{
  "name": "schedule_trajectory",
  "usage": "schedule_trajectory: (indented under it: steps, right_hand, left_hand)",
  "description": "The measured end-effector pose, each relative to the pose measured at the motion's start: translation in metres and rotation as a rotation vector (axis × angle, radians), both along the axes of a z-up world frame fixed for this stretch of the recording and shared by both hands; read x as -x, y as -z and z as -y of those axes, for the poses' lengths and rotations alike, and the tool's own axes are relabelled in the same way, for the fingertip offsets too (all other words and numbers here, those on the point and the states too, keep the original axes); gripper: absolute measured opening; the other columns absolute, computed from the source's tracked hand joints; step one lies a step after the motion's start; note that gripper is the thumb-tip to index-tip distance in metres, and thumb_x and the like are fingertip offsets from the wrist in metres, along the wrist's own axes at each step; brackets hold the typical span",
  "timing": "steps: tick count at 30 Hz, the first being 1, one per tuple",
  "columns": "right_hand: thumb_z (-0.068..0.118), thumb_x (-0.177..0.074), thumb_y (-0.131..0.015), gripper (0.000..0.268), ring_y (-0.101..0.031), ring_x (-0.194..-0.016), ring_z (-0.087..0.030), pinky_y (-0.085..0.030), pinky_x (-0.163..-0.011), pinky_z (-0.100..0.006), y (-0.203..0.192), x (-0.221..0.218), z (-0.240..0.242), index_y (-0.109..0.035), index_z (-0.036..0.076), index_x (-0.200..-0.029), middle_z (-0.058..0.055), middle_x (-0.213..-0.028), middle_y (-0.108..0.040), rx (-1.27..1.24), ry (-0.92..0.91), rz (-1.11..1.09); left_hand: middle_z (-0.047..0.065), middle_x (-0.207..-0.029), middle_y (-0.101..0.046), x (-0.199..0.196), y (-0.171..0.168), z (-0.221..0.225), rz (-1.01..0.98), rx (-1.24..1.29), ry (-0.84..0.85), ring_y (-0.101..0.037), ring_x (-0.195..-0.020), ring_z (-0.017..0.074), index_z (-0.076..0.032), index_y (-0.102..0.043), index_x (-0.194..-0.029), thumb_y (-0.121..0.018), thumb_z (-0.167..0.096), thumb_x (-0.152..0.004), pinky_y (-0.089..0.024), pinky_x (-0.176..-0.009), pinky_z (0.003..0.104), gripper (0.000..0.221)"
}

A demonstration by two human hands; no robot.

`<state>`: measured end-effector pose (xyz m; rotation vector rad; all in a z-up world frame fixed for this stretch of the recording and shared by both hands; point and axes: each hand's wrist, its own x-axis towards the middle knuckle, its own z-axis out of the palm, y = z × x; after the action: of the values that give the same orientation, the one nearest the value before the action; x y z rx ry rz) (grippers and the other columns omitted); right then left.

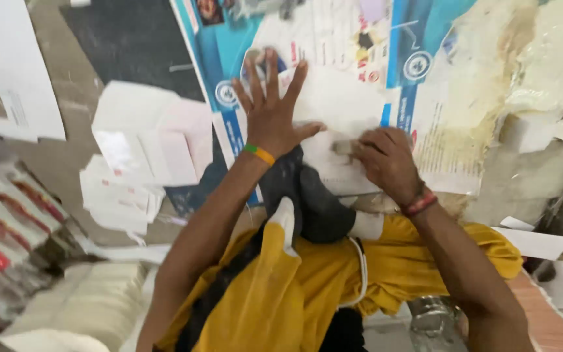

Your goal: Manually folding and gluing paper into envelopes and stacking them.

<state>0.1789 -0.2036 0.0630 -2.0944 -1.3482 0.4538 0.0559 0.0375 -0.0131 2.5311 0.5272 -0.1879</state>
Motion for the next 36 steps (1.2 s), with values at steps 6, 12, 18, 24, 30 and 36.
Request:
schedule_trajectory:
  steps: [6, 12, 18, 24, 30, 36]
  right_hand:
    - [0.042, -0.101, -0.056, 0.059, -0.055, -0.133, -0.040, -0.042, -0.115, -0.046, -0.014, 0.071, -0.007, -0.059, -0.001, -0.141, -0.025, -0.138, -0.059, 0.054, 0.303, -0.469]
    - [0.053, -0.116, -0.023, 0.080, -0.020, -0.160, -0.046, -0.013, -0.131, -0.052, 0.013, 0.037, -0.012, -0.016, -0.010, -0.165, -0.032, -0.171, -0.021, 0.175, 0.715, -0.279]
    - [0.056, -0.115, -0.023, 0.078, -0.028, -0.158, -0.038, -0.024, -0.130, -0.048, -0.039, -0.001, 0.006, -0.017, -0.004, -0.165, -0.026, -0.168, -0.027, -0.149, 0.575, -0.563]
    - [0.049, -0.112, -0.035, 0.059, -0.063, -0.083, -0.019, -0.051, -0.079, -0.035, -0.039, -0.006, -0.066, -0.061, 0.000, -0.130, -0.011, -0.095, -0.064, -0.964, 0.702, -0.435]
    - [0.041, -0.115, -0.047, 0.046, -0.052, -0.059, -0.008, -0.044, -0.056, -0.022, 0.030, -0.006, -0.046, -0.064, -0.002, -0.121, -0.001, -0.069, -0.054, -0.893, 0.648, -0.706]
    - [0.012, -0.105, -0.070, 0.028, -0.066, -0.093, -0.014, -0.056, -0.081, -0.025, -0.005, 0.089, -0.068, -0.062, -0.005, -0.126, -0.011, -0.108, -0.067, -0.289, 0.536, -0.793]
  left_hand:
    - [0.023, -0.166, 0.002, -0.011, -0.013, 0.001, -0.024, -0.010, 0.001, 0.009, -0.149, 0.0579, -0.031, -0.023, -0.161, -0.082, -0.079, -0.066, 0.008, -0.111, 0.082, 0.121]
    - [0.030, -0.167, 0.004, -0.025, -0.021, 0.017, -0.057, -0.015, 0.092, 0.008, -0.150, 0.0596, -0.027, -0.019, -0.167, -0.078, -0.079, -0.075, 0.005, -0.114, 0.084, 0.122]
    - [0.021, -0.170, 0.004, -0.047, -0.026, 0.041, -0.045, 0.031, 0.112, 0.010, -0.154, 0.0531, -0.033, -0.018, -0.164, -0.083, -0.073, -0.068, -0.001, -0.115, 0.083, 0.122]
    - [0.020, -0.172, 0.005, -0.038, -0.015, 0.044, 0.059, -0.038, 0.112, 0.009, -0.157, 0.0518, -0.033, -0.013, -0.169, -0.084, -0.075, -0.073, -0.004, -0.118, 0.083, 0.126]
    - [0.022, -0.170, 0.004, -0.061, -0.079, 0.023, -0.355, 0.099, 0.186, 0.007, -0.156, 0.0510, -0.027, -0.014, -0.165, -0.080, -0.078, -0.059, -0.005, -0.121, 0.075, 0.134]
    - [0.027, -0.166, -0.030, 0.113, -0.070, -0.016, 0.504, -0.185, -0.447, -0.030, -0.158, 0.0450, 0.001, -0.036, -0.158, -0.065, -0.028, -0.112, -0.031, -0.132, 0.054, 0.062]
